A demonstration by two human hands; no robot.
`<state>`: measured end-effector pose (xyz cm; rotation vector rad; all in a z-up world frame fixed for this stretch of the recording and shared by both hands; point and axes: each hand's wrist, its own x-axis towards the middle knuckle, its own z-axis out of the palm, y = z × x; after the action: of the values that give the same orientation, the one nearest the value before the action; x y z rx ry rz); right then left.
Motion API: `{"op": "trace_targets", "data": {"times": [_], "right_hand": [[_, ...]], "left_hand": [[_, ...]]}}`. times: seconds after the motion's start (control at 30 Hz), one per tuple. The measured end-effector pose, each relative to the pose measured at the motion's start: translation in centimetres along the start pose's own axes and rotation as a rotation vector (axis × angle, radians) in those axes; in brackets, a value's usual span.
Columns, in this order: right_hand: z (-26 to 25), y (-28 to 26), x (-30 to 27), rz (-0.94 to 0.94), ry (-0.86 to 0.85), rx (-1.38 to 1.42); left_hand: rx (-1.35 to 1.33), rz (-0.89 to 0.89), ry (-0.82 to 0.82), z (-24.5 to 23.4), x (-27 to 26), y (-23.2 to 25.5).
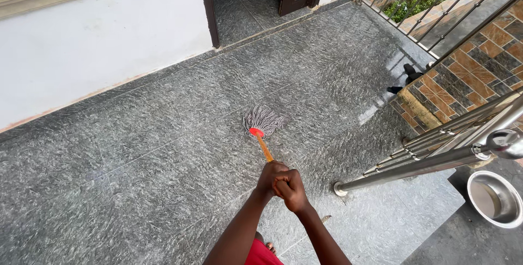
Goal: The person mops a tiled balcony floor using a mop and a bucket of water.
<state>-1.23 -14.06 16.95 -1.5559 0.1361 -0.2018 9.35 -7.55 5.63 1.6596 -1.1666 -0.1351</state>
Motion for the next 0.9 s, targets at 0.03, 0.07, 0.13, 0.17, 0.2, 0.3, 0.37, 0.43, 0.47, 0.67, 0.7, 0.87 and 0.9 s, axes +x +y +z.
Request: {"op": "trace_targets", "data": {"times": [0.03, 0.07, 0.13, 0.17, 0.2, 0.3, 0.37, 0.43, 0.47, 0.67, 0.7, 0.87, 0.9], "right_hand": [[0.2, -0.4, -0.8, 0.014, -0.014, -0.003], [0.4, -0.8, -1.6, 0.027, -0.03, -0.006], [0.9, -1.4, -3.3, 0.032, -0.053, 0.03], [1.1, -1.6, -4.0, 0.034, -0.065, 0.048], [1.2, -1.7, -4.8, 0.013, -0.071, 0.03], [1.2, -1.6, -7.5, -0.022, -0.102, 0.015], [1.4, -1.3, -9.7, -0.009, -0.145, 0.06], [1.2, -1.0, -11.6, -0.158, -0.157, -0.03], [1.2, -0.8, -12.4, -0.233, -0.165, -0.075], [2.2, -0.1, -14.8, -0.176, -0.143, -0.103], [2.5, 0.0, -14.7, -0.164, -0.155, -0.114], [3.1, -0.3, -14.0, -0.149, -0.212, -0.151], [3.2, -0.3, -13.8, -0.152, -0.213, -0.16]], "left_hand": [[-0.003, -0.023, 0.007, 0.1, -0.7, 0.8], [-0.004, -0.047, 0.016, 0.1, -1.3, 1.5], [-0.018, -0.036, 0.019, 0.0, -2.7, 2.9], [-0.026, -0.03, 0.021, 0.0, -3.3, 3.6], [-0.022, -0.001, 0.017, 0.0, -4.0, 4.2], [0.006, 0.046, -0.024, 0.7, -6.0, 5.4], [0.052, 0.022, -0.091, 1.6, -7.8, 5.8], [0.039, 0.042, -0.101, 2.6, -9.7, 6.2], [0.033, 0.051, -0.103, 3.1, -10.5, 6.3], [0.057, 0.066, -0.166, 4.0, -13.0, 6.5], [0.074, 0.048, -0.169, 3.8, -13.1, 6.4], [0.117, -0.046, -0.176, 2.6, -13.4, 6.6], [0.106, -0.046, -0.159, 2.5, -13.3, 6.6]]}}
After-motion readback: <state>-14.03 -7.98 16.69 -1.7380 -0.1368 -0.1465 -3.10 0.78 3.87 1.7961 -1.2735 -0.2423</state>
